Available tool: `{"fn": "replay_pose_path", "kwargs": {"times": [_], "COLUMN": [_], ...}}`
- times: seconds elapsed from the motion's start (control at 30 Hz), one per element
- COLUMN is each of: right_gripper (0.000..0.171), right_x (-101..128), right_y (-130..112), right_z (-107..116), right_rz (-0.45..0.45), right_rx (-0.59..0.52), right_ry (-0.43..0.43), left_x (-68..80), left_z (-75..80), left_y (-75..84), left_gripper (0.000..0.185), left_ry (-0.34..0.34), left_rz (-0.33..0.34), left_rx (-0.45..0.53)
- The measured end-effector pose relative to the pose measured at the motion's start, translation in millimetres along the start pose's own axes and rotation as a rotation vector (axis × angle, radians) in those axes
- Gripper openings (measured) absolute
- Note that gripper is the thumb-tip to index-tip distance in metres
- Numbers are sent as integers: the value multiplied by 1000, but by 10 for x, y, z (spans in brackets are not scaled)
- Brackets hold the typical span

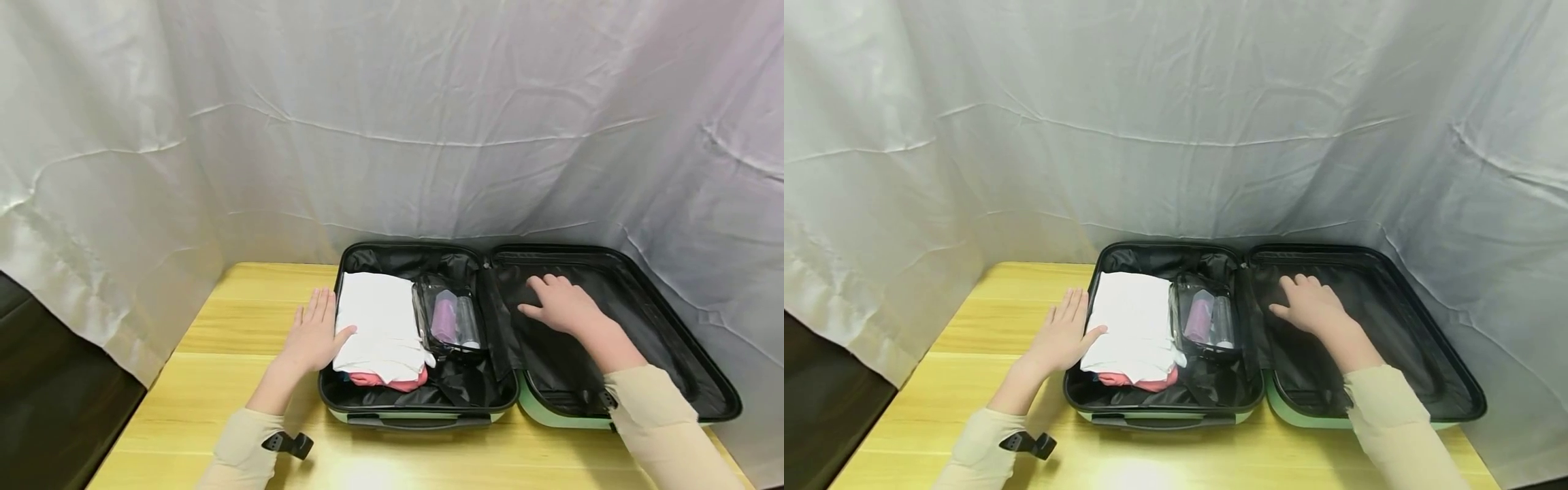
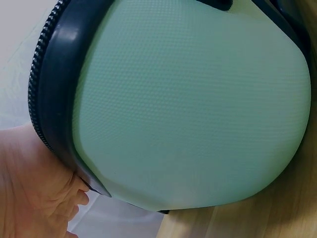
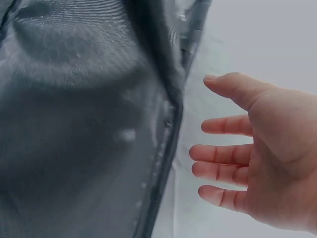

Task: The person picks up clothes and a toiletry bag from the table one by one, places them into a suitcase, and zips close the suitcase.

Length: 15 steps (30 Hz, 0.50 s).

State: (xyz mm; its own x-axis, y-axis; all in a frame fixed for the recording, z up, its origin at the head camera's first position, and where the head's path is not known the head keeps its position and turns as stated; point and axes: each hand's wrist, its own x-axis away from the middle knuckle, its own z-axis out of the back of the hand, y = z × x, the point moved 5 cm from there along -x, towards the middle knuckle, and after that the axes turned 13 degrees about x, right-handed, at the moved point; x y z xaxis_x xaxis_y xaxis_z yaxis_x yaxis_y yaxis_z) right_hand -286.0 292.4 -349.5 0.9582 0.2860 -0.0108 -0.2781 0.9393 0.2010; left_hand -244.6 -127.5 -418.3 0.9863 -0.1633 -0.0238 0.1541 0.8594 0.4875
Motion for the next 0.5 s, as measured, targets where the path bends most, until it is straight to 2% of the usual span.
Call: {"fn": "replay_pose_path", "kwargs": {"times": [0.2, 0.33, 0.5], "right_gripper": [52, 52, 57], "right_x": [290, 508, 740], "right_y": [174, 291, 433], "right_z": [113, 154, 145], "right_rz": [-26, -71, -138], "right_rx": [-20, -39, -76], "right_ry": [76, 138, 169], "left_x": [-7, -10, -12], "left_z": [-10, -13, -11], "left_y": [1, 3, 0], "left_gripper": [88, 87, 87], "left_ry": [-3, 0, 4], "left_rz": [-2, -2, 2], "left_rx": [-10, -7, -10]}}
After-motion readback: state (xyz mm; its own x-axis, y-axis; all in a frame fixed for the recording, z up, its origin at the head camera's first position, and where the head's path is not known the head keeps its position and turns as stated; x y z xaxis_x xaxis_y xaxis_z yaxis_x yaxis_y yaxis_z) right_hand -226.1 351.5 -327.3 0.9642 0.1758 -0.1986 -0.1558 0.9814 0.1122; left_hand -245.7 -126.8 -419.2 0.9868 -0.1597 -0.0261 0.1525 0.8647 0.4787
